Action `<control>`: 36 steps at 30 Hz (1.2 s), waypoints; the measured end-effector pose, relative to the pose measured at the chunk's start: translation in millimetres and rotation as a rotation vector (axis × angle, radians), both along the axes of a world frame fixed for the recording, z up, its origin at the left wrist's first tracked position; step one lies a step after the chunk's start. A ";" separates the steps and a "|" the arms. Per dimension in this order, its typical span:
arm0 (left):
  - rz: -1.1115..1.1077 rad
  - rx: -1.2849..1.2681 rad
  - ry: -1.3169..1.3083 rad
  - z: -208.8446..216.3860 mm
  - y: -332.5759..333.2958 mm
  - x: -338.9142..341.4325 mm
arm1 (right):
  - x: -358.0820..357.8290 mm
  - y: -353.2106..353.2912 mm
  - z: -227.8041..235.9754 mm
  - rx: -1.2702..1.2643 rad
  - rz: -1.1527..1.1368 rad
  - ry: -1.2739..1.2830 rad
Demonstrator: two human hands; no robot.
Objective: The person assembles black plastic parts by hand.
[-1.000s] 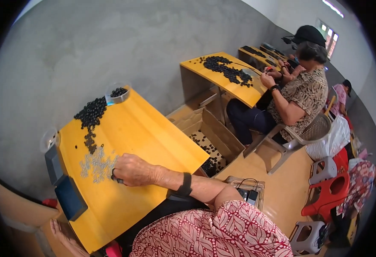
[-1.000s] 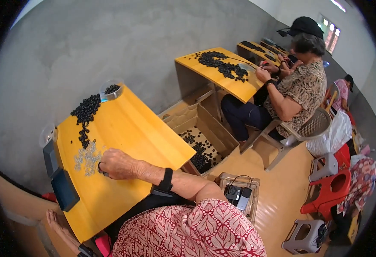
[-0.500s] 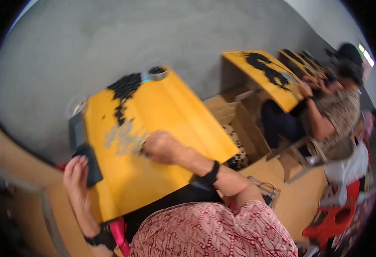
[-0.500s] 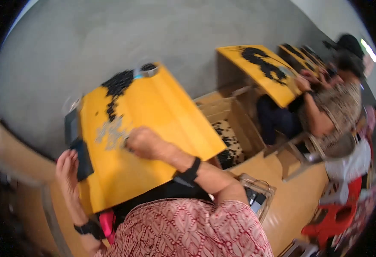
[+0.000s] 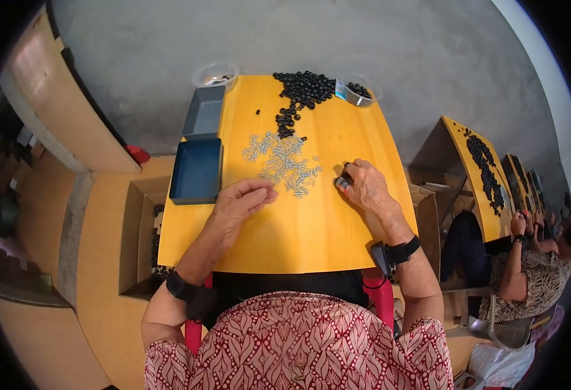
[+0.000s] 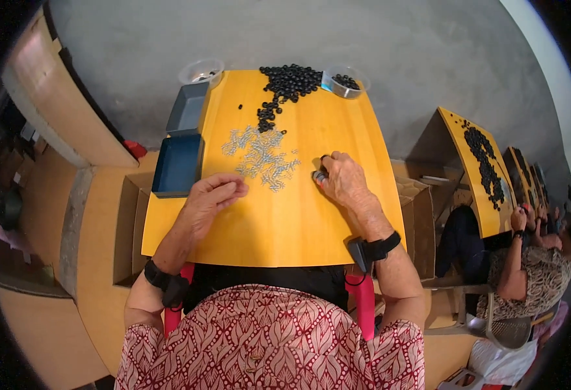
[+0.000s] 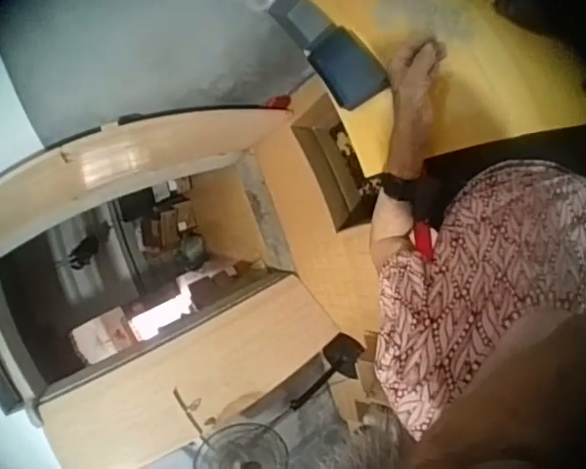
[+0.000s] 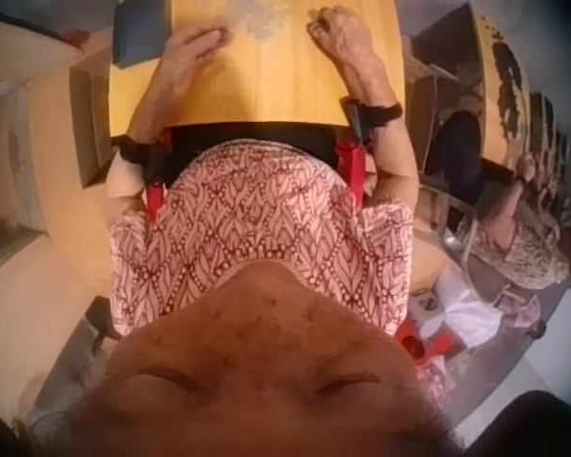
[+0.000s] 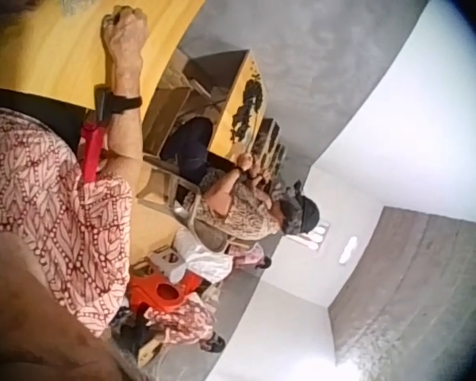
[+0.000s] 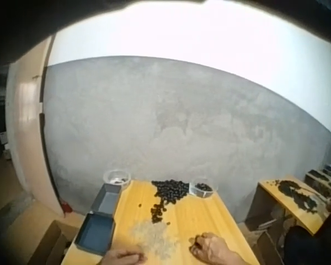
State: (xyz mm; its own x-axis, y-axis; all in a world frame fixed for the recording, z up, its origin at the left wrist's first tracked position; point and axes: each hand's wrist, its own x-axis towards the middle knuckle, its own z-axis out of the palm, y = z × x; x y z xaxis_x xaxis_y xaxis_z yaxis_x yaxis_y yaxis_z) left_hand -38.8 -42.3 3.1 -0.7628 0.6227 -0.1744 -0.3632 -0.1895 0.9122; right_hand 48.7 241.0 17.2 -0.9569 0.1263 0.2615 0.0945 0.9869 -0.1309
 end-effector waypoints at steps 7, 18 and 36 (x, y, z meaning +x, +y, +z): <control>-0.057 0.057 0.046 -15.5 -1.1 -1.8 | -79.5 21.2 8.0 -0.039 0.076 -0.076; -0.114 -0.004 0.176 -18.4 2.5 3.6 | -182.5 3.6 -2.5 0.212 0.007 -0.005; -0.098 0.070 0.140 -19.6 2.1 -0.3 | -136.9 -31.2 13.1 -0.233 0.103 0.186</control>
